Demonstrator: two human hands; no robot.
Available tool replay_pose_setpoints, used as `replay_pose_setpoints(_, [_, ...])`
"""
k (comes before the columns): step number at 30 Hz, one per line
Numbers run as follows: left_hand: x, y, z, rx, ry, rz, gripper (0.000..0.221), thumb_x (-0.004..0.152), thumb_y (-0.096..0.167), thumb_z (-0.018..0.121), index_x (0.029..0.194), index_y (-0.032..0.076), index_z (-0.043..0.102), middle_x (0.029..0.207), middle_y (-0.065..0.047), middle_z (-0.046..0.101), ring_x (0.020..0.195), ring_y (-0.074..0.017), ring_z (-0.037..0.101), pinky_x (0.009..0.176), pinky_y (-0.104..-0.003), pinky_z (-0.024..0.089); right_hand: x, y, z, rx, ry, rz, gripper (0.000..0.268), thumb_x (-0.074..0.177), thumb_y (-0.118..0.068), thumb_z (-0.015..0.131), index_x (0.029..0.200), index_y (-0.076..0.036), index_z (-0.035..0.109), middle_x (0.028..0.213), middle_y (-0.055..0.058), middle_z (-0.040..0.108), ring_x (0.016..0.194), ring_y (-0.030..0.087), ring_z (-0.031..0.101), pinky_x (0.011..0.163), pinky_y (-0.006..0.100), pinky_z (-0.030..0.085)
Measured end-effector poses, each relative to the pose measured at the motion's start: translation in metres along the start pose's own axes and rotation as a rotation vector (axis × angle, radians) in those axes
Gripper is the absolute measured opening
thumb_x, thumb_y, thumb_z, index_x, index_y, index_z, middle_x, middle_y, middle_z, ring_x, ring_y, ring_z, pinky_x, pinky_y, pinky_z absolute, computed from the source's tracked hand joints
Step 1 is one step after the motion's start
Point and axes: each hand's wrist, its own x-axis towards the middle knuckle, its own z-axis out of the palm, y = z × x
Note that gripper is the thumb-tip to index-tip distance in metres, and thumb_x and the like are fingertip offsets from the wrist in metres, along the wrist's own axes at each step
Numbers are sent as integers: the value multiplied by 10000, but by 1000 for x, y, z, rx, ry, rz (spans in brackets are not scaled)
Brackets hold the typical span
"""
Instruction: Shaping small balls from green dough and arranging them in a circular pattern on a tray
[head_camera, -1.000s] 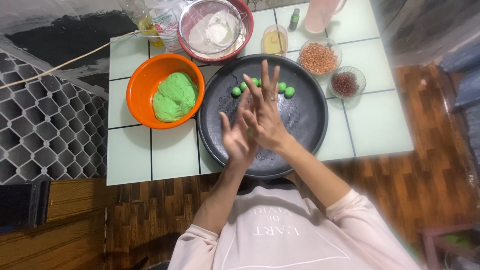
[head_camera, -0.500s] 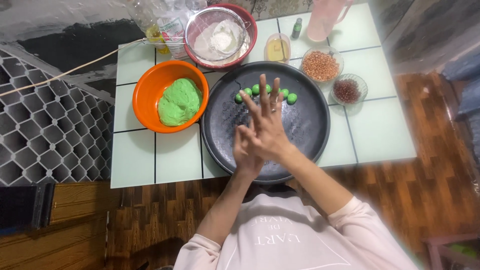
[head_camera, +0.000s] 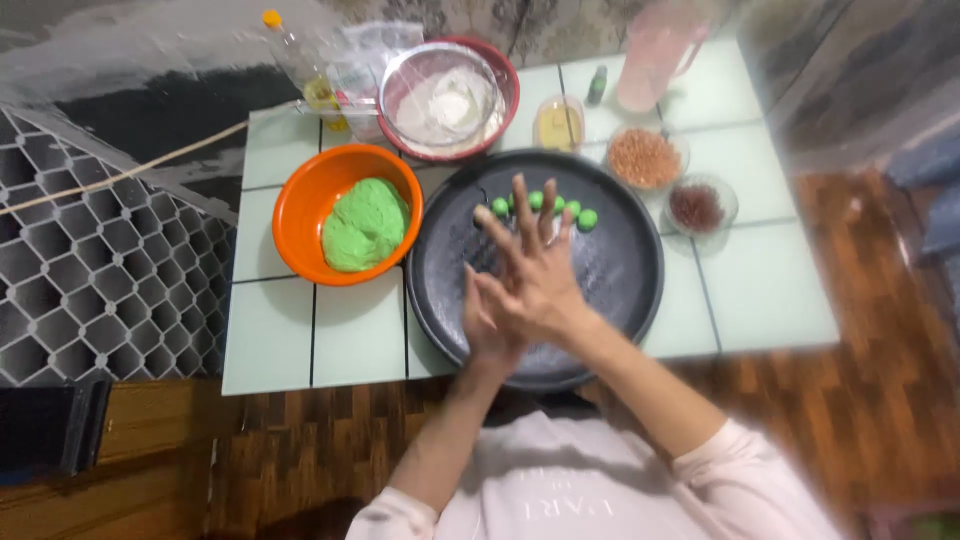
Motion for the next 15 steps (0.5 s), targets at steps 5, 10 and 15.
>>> replay_pose_setpoints(5, [23, 30, -5, 21, -261, 3, 749, 977, 712, 314, 1576, 263, 286, 1634, -61, 290, 1465, -236, 316, 1220, -444, 200, -20, -36, 1, 102, -74, 48, 785, 962, -645, 517, 1629, -318, 263, 1713, 126, -10, 1529, 430, -166, 1149, 719, -20])
replay_pose_setpoints(10, [3, 4, 32, -32, -325, -3, 644, 954, 746, 352, 1495, 397, 341, 1419, -15, 408, 1296, -201, 407, 1116, -410, 284, 7, -7, 19, 42, -85, -9, 747, 972, -715, 435, 1613, -351, 309, 1712, 105, 17, 1538, 401, -144, 1197, 665, -73])
replay_pose_setpoints(15, [10, 25, 28, -254, -476, -119, 735, 942, 745, 490, 1555, 355, 379, 1585, 1, 425, 1405, -157, 462, 1114, -304, 450, 17, -7, 11, -25, -79, 52, 751, 998, -687, 468, 1634, -335, 281, 1707, 122, -53, 1516, 438, -189, 1158, 746, 18])
